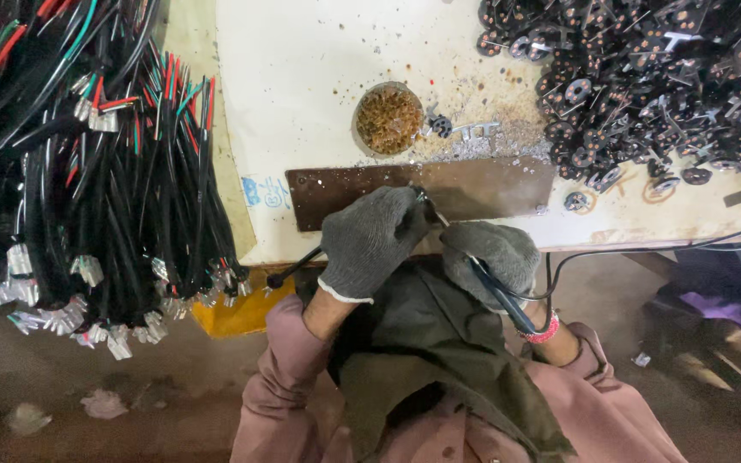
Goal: The person solders the ends of red and green wires onto small plug terminals at a workbench. They hold a wire end against a terminal with one hand, apply a soldering iron with the other, feed solder, then set the finished cable aside and pick up the next one, repeating the cycle.
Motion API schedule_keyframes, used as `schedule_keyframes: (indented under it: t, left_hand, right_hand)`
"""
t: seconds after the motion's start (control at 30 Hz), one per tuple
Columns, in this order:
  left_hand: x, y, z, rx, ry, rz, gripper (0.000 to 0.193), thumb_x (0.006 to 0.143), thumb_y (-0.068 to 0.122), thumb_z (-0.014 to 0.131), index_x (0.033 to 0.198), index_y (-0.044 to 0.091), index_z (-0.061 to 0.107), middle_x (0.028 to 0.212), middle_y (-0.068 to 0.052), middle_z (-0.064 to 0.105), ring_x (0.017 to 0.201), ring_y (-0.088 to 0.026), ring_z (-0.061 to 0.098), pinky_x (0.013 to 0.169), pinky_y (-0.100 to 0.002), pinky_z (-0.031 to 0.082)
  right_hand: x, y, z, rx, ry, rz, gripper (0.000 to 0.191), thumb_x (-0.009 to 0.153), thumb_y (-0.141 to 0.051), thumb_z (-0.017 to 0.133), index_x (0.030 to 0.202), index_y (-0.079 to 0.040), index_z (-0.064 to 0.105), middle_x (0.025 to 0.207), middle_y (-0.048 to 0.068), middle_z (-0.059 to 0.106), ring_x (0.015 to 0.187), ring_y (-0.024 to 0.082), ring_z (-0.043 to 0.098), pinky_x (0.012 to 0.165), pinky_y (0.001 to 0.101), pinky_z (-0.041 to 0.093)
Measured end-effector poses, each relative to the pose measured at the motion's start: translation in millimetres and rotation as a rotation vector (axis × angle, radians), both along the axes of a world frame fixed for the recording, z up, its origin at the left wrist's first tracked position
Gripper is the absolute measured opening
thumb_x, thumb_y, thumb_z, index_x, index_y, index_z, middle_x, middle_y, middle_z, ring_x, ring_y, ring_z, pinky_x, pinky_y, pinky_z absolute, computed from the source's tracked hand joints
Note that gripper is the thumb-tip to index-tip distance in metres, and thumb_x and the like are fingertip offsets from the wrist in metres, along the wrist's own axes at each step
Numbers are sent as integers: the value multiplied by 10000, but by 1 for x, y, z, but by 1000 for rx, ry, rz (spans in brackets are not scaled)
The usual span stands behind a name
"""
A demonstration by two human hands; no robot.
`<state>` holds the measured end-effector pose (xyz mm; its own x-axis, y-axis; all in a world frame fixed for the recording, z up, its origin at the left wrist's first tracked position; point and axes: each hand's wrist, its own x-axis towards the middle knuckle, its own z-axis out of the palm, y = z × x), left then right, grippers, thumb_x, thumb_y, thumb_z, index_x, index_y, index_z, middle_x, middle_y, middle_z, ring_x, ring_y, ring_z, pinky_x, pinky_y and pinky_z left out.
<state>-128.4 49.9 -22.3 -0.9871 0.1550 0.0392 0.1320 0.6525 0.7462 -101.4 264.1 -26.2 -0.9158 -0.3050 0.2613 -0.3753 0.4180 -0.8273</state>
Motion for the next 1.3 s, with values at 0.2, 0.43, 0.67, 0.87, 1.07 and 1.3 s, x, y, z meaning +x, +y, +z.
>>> schedule_keyframes:
  t: [0.2, 0.43, 0.67, 0.87, 1.07, 1.3]
  left_hand:
    - [1, -2, 6, 13, -52, -11, 208, 841, 212, 762, 1035, 154, 714, 945, -55, 719, 808, -278, 715, 640, -391, 546]
    - [9, -5, 7, -12, -8, 16, 136, 845, 179, 739, 966, 162, 678, 897, -51, 695, 781, -287, 693, 629, -406, 538]
    - [6, 3, 9, -32, -36, -4, 123, 873, 200, 754, 888, 165, 637, 856, -66, 677, 777, -292, 689, 632, -410, 530]
    - [-4, 1, 15, 2, -80, 20, 125, 869, 212, 747, 951, 145, 682, 880, -77, 704, 744, -289, 696, 619, -404, 534]
    - [-8, 0, 13, -8, -20, 14, 176, 875, 208, 765, 1024, 146, 695, 910, -76, 710, 783, -298, 708, 639, -396, 542]
    - [-7, 3, 14, -66, -82, 32, 142, 879, 230, 763, 988, 165, 700, 905, -52, 711, 800, -272, 712, 643, -399, 538]
  right_hand:
    - [7, -6, 16, -302, -222, -435, 291, 1005, -328, 638, 1087, -62, 554, 832, 70, 581, 671, 137, 571, 626, 262, 471]
    - [2, 2, 29, 58, -1, -325, 247, 1029, -294, 560, 1011, -55, 620, 817, 88, 629, 671, 177, 621, 614, 284, 479]
    - [12, 12, 34, -7, -148, -343, 233, 1001, -251, 515, 947, -91, 675, 779, 66, 665, 624, 177, 663, 575, 283, 482]
    - [6, 17, -4, 84, -120, -313, 176, 1052, -166, 622, 1177, -45, 647, 966, 163, 719, 838, 322, 699, 783, 419, 554]
    - [9, 19, -19, 78, -158, -378, 206, 1008, -127, 691, 1187, -29, 666, 1093, 157, 718, 1021, 350, 699, 950, 448, 544]
    - [8, 22, -23, 183, -164, -371, 188, 995, -132, 709, 1162, -46, 693, 1143, 163, 735, 1094, 373, 706, 993, 463, 540]
